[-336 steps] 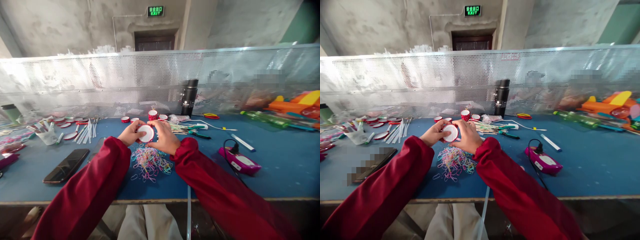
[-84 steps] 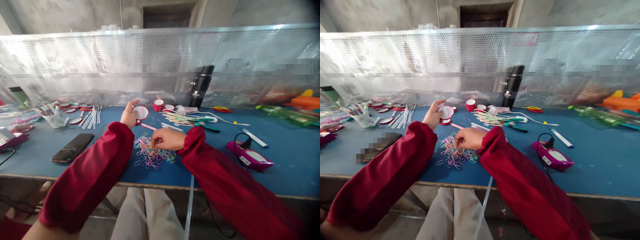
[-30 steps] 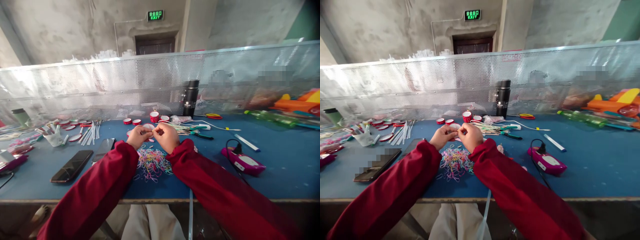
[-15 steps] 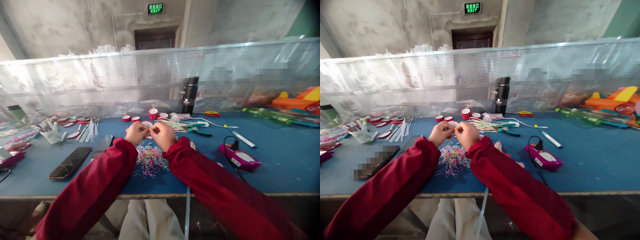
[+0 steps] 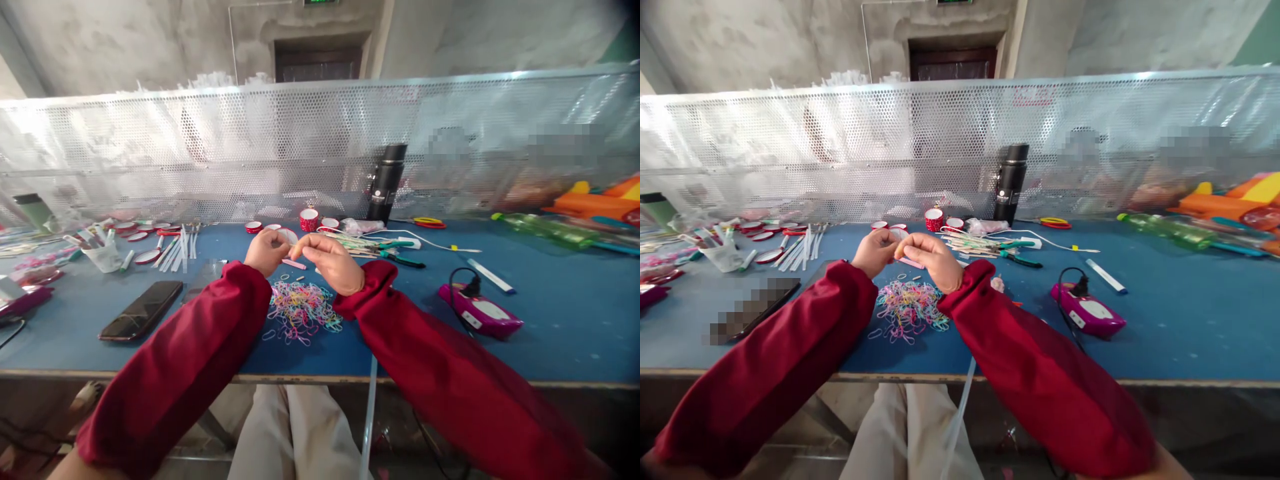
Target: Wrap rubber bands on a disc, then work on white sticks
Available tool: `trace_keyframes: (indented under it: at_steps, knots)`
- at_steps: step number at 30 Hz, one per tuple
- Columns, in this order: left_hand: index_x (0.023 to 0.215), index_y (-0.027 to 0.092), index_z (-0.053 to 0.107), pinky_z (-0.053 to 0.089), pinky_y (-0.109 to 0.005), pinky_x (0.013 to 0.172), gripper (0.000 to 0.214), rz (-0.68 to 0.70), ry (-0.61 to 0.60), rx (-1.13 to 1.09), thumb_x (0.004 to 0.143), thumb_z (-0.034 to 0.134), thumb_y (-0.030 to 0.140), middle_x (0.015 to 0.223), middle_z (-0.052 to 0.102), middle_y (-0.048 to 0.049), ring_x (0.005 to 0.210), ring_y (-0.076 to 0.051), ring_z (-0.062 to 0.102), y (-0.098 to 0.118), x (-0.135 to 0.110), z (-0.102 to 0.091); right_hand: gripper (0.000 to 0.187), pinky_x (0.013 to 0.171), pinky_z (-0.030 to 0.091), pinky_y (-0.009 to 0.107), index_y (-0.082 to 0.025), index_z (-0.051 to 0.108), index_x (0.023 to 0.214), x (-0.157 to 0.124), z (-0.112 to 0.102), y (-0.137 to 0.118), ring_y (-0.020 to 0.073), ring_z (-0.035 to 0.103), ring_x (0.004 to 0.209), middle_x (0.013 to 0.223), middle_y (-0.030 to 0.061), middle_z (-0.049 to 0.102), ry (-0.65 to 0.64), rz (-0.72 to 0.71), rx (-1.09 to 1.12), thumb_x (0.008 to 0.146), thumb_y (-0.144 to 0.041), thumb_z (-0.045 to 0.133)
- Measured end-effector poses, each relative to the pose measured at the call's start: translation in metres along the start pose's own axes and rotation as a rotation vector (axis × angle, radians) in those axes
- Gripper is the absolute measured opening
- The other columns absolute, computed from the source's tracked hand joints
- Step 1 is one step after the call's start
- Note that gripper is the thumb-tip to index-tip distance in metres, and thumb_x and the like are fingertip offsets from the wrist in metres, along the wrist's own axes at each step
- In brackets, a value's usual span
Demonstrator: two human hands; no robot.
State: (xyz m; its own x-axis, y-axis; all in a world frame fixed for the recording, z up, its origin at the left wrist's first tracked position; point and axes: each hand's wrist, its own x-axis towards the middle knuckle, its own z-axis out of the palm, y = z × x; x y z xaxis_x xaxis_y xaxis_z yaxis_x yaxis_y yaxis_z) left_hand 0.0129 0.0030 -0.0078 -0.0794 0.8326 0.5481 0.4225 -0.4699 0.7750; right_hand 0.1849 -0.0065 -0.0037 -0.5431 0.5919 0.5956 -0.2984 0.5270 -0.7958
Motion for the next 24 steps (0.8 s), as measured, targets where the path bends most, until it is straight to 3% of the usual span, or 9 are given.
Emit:
trace_keyframes:
  at_steps: [3,6,8,11,14,17,24]
  knots:
    - [0.070,0.015,0.062,0.043,-0.022,0.052,0.012,-0.032,-0.125,-0.083,0.072,0.066,0.025,0.070,0.052,-0.0008,0.059,-0.009,0.047,0.007,-0.006,0.005,0.026,0.070,0.049,0.030,-0.024,0.068,0.109,-0.001,-0.002,-0.002,0.0119,0.058,0.071,0.079,-0.0008,0.063,-0.006,0.042,-0.024,0.087,-0.036,0.060]
    - [0.082,0.015,0.063,0.044,-0.022,0.047,0.014,-0.096,-0.199,-0.146,0.075,0.065,0.027,0.070,0.052,0.0003,0.054,-0.008,0.047,0.007,-0.006,0.004,0.041,0.054,0.047,0.026,-0.027,0.061,0.125,0.000,-0.012,-0.008,0.0094,0.054,0.059,0.082,-0.0011,0.063,0.093,0.012,-0.159,0.087,-0.040,0.061]
    - [0.086,0.016,0.060,0.042,-0.020,0.044,0.014,-0.133,-0.191,-0.179,0.074,0.065,0.023,0.070,0.052,0.0018,0.050,-0.006,0.045,0.003,-0.003,0.001,0.056,0.054,0.049,0.027,-0.029,0.054,0.132,0.002,-0.022,-0.012,0.0104,0.057,0.059,0.089,0.0004,0.065,0.181,-0.037,-0.311,0.080,-0.043,0.070]
    - [0.093,0.019,0.054,0.036,-0.017,0.040,0.026,-0.114,-0.147,-0.225,0.070,0.067,0.018,0.072,0.054,0.0042,0.046,-0.004,0.044,-0.004,0.002,-0.005,0.084,0.076,0.055,0.038,-0.027,0.047,0.136,0.003,-0.033,-0.009,0.0176,0.065,0.080,0.110,0.0058,0.063,0.218,-0.127,-0.592,0.063,-0.041,0.085]
    - [0.115,0.021,0.049,0.037,-0.017,0.042,0.052,-0.085,-0.139,-0.245,0.069,0.070,0.017,0.081,0.058,0.0034,0.047,-0.004,0.046,-0.004,0.001,-0.007,0.098,0.098,0.047,0.049,-0.023,0.042,0.136,0.002,-0.033,0.003,0.0282,0.060,0.110,0.130,0.0127,0.054,0.159,-0.186,-0.804,0.052,-0.041,0.090]
    - [0.129,0.020,0.042,0.038,-0.018,0.043,0.069,-0.091,-0.201,-0.239,0.067,0.071,0.015,0.086,0.061,0.0009,0.049,-0.005,0.048,0.000,-0.002,-0.005,0.099,0.103,0.039,0.055,-0.024,0.039,0.137,0.001,-0.025,0.013,0.0322,0.054,0.119,0.133,0.0138,0.051,0.077,-0.176,-0.953,0.053,-0.042,0.088]
    - [0.103,0.015,0.052,0.044,-0.021,0.057,0.044,-0.071,-0.295,-0.279,0.063,0.071,0.012,0.081,0.063,-0.0010,0.066,-0.010,0.057,0.005,-0.003,-0.001,0.086,0.101,0.035,0.052,-0.024,0.043,0.128,0.000,-0.018,0.013,0.0331,0.050,0.119,0.127,0.0119,0.055,0.030,-0.157,-1.043,0.055,-0.042,0.086]
